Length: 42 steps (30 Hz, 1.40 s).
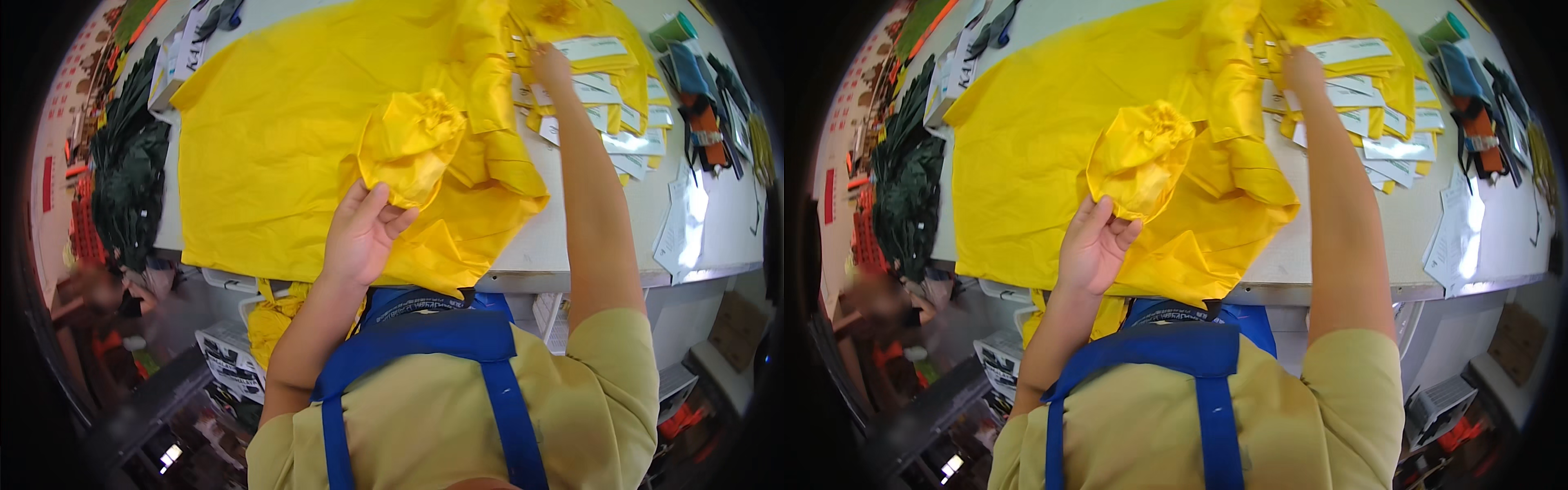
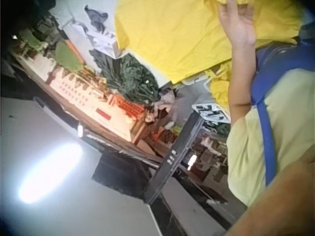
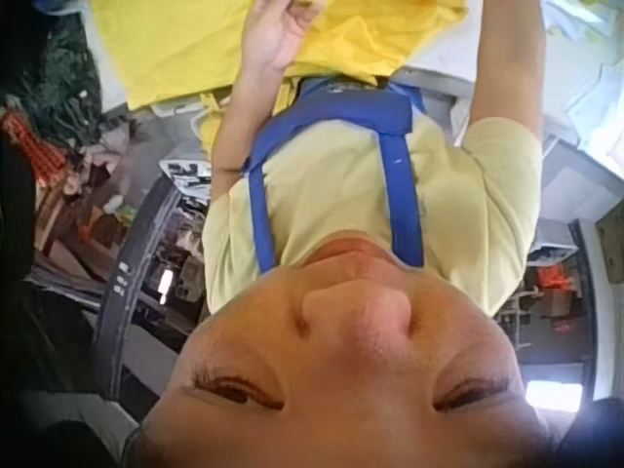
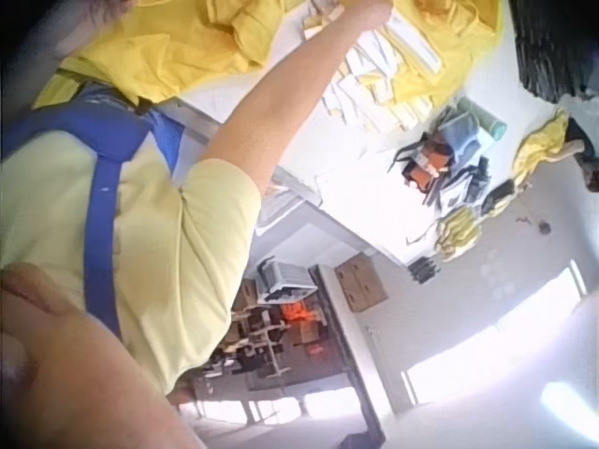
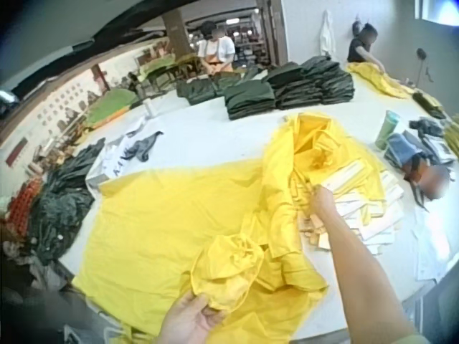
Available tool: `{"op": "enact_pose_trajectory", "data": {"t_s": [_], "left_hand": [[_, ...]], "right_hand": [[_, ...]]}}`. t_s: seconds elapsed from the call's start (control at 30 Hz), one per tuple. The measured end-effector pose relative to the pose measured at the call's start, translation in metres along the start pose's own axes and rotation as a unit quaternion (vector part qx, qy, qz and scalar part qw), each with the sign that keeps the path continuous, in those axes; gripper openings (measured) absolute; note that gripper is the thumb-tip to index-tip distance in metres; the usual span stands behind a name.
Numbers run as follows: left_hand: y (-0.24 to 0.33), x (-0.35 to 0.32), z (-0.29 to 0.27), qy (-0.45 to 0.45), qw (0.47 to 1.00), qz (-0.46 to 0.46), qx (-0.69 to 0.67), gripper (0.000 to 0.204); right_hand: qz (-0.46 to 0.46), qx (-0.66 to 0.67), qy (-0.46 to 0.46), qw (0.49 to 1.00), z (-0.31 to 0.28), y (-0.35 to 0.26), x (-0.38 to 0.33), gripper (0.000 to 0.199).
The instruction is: The person folds a yellow raincoat on a table, trims loose threads with scissors, and places the folded garment into a plastic bag. The person repeats this process with another yellow raincoat.
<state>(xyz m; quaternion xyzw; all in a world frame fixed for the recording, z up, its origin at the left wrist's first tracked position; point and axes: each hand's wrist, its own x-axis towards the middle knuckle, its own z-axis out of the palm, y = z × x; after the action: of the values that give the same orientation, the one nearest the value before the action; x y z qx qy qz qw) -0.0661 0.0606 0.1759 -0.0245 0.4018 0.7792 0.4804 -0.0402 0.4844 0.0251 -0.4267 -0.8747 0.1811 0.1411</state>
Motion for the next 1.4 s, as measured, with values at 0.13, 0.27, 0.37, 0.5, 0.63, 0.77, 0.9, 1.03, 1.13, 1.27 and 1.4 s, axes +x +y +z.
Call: {"op": "enact_pose_trajectory", "data": {"t_s": [0.13,0.27,0.37,0.5,0.63,0.77,0.9,1.03,1.13,1.27,1.4], "left_hand": [[0.015,-0.006,0.011,0.002,0.999,-0.004,-0.038,0.026],[0.021,-0.008,0.005,-0.01,0.999,-0.003,-0.034,0.025],[0.023,-0.011,0.014,0.009,1.0,-0.006,-0.025,0.024],[0.023,-0.02,0.013,0.006,1.0,0.011,-0.029,0.023],[0.029,-0.031,0.013,0.028,0.998,0.049,0.008,0.024],[0.032,-0.04,-0.001,0.004,0.999,0.043,-0.003,0.025],[0.04,-0.049,-0.008,-0.008,0.998,0.038,-0.042,0.026],[0.045,-0.054,-0.013,-0.013,0.997,0.044,-0.06,0.027],[0.045,-0.057,-0.013,-0.024,0.996,0.055,-0.063,0.026],[0.046,-0.061,-0.006,-0.001,0.997,0.072,-0.027,0.019],[0.045,-0.063,-0.003,0.01,0.995,0.095,0.0,0.019]], "right_hand": [[0.179,0.619,0.019,0.765,-0.057,0.0,-0.08,0.017],[0.093,0.661,-0.036,0.744,-0.105,-0.074,-0.198,0.019],[0.006,0.528,-0.071,0.846,-0.12,-0.155,-0.263,0.019],[-0.192,0.396,-0.008,0.898,-0.126,-0.212,-0.282,0.033],[-0.261,0.381,0.064,0.885,-0.111,-0.221,-0.289,0.031],[-0.213,0.462,-0.029,0.861,-0.115,-0.23,-0.299,0.031],[-0.058,0.673,-0.174,0.717,-0.127,-0.234,-0.305,0.028],[-0.139,0.573,-0.085,0.803,-0.128,-0.212,-0.304,0.038],[-0.219,0.364,-0.057,0.904,-0.134,-0.211,-0.31,0.033],[-0.262,0.321,-0.009,0.91,-0.142,-0.225,-0.306,0.033],[-0.264,0.321,0.0,0.909,-0.144,-0.228,-0.305,0.033]]}}
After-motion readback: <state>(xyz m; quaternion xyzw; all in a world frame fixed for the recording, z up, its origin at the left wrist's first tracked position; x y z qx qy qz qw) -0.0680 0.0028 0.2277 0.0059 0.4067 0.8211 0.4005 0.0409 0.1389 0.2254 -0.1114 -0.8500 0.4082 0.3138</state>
